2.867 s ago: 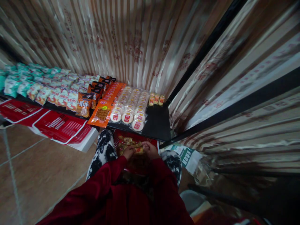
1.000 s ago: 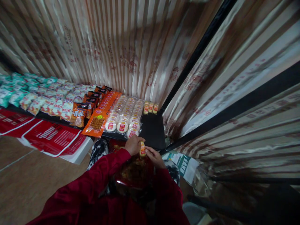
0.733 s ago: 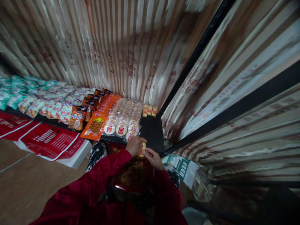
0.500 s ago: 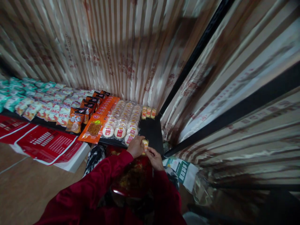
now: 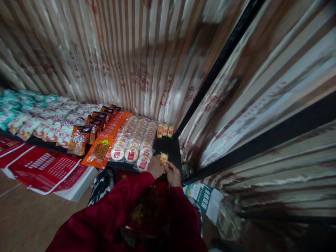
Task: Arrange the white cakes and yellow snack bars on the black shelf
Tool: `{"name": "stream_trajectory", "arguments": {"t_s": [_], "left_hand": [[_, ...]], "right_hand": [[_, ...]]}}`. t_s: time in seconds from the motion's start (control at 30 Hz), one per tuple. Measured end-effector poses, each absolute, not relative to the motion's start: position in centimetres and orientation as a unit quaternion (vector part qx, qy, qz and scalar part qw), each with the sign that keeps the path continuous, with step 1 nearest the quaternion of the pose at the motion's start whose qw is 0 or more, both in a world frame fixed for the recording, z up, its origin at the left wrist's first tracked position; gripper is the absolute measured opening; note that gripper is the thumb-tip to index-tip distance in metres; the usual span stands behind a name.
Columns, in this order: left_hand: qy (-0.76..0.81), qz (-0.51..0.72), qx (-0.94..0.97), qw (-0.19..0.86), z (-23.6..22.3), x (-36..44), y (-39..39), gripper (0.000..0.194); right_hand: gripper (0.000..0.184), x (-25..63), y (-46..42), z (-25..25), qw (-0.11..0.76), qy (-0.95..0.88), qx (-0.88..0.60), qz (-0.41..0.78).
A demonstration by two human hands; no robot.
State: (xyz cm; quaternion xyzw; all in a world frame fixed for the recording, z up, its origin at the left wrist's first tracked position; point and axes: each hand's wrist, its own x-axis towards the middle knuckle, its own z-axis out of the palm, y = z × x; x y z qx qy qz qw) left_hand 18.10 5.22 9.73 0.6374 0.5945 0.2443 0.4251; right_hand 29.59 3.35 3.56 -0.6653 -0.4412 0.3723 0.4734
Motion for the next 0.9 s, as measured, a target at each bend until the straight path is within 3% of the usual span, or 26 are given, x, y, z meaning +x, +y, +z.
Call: {"name": "stream_trajectory", "arguments": {"t_s": [0.53, 0.9], "left_hand": [[0.643, 0.187, 0.614, 0.417, 11.0, 20.9, 8.1, 0.034], [0.663, 0.191, 0.599, 0.406, 10.3, 22.4, 9.9, 0.039]], "right_hand": [[0.049, 31.1, 6.6, 1.7, 0.435, -0.453, -0.702, 0.335], [0.05, 31.6, 8.1, 2.1, 0.38, -0.497, -0.746, 0.227]]}}
